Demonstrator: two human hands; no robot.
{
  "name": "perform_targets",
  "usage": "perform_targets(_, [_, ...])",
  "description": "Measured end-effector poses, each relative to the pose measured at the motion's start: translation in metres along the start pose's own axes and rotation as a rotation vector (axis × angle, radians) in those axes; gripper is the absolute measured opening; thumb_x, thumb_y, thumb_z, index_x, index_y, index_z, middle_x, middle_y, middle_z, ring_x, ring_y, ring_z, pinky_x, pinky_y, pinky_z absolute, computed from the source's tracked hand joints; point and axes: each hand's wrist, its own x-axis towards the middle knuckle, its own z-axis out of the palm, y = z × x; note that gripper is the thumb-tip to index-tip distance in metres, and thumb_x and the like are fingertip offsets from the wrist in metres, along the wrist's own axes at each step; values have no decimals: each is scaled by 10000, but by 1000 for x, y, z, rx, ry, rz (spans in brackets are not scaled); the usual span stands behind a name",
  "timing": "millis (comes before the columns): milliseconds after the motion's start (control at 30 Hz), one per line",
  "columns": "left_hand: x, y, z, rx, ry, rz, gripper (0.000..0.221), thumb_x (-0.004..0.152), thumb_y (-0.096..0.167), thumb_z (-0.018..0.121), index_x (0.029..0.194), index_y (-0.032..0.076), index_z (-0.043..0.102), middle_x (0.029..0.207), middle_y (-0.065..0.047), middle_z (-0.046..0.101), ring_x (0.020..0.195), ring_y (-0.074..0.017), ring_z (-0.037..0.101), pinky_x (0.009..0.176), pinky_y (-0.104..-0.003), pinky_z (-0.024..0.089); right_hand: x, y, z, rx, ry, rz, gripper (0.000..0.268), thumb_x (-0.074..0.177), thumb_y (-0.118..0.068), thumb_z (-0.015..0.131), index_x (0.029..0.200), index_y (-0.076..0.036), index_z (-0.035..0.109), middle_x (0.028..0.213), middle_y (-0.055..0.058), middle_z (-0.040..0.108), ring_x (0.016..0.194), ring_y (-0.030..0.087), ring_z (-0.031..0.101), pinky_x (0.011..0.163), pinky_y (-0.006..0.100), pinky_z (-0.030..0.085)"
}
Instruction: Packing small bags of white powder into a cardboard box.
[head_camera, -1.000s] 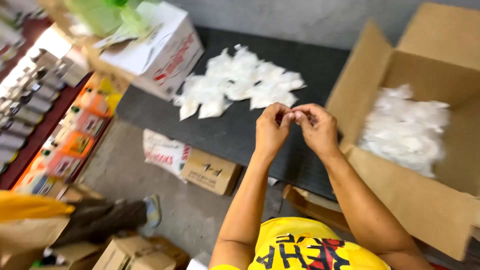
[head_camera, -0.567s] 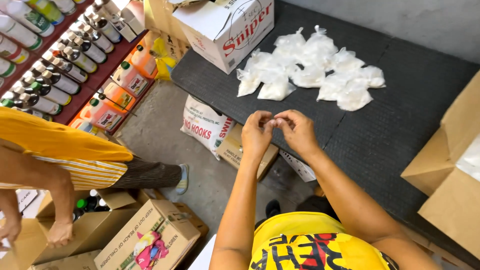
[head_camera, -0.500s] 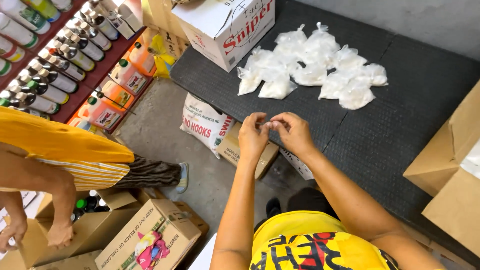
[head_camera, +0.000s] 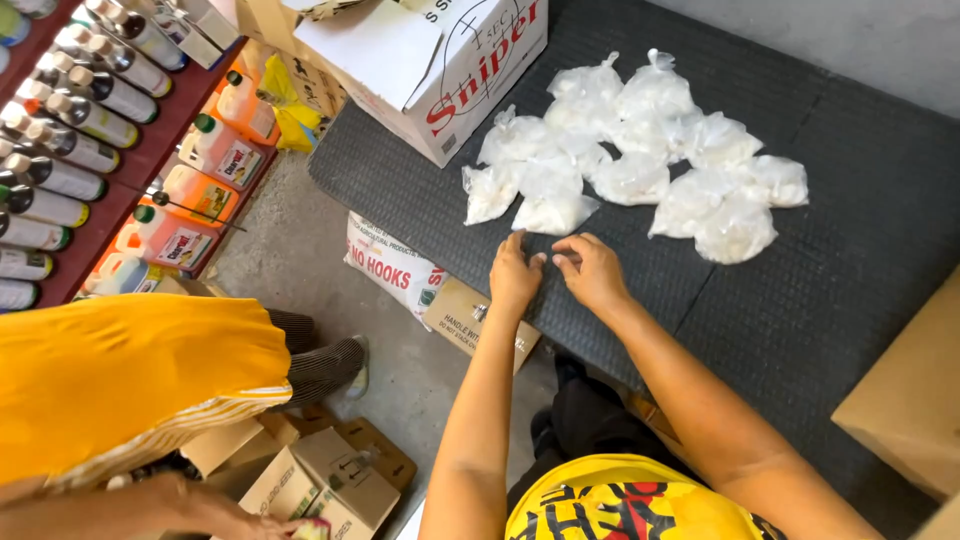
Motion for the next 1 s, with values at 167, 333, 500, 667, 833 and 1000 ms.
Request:
perform_targets(167, [62,-37,49,33,20,-68,756,832,157,766,1498,29,432,1346,-229,603,1206,-402,606,986,-454,495,66,23,7,-89,-17,4,571,789,-54,784,1322,-53,581,1321,168,595,844,261,734,773,390,567])
perform_targets(333, [63,-33,52,36,-86,-146,795,839,126,758,1544,40,402,1443,-229,567,1303,-395,563,1054,-447,468,88,51,26,-74,-98,94,747,783,-42,769,1470,-68,477,1356,161,581,851,266,716,754,399,556])
perform_targets(500, [76,-32,59,179,-45,64,949,691,-31,762,1559,123,412,1544,-278,430,1376,-460,428,1081,-481,442,82,105,33,-117,-66,58,197,856,-97,787,1047,-83,742,977,137,672,823,299,699,739,404,561])
perform_targets(667, [72,-14,57,259,-52,226,678,644,11,788,1297,107,634,1494,-245,463,1410,-469,404,1040,-489,435,56,113,13,-74,-47,7,170,844,-69,767,1000,-24,718,939,149,666,815,332,681,725,418,550])
perform_targets(833, [48,-33,70,271,10,312,355,722,11,736,1072,72,738,1258,-88,679,1300,-345,574,984,-456,476,28,107,-4,-53,-65,71,158,855,-37,745,1007,-12,709,959,139,671,782,308,687,695,393,549])
perform_targets(1000, [23,-13,50,140,-19,221,219,747,2,710,938,110,721,975,-59,699,1017,-291,644,891,-441,466,13,89,-20,23,-22,141,174,863,20,739,1031,-9,710,879,111,641,688,220,652,637,333,522])
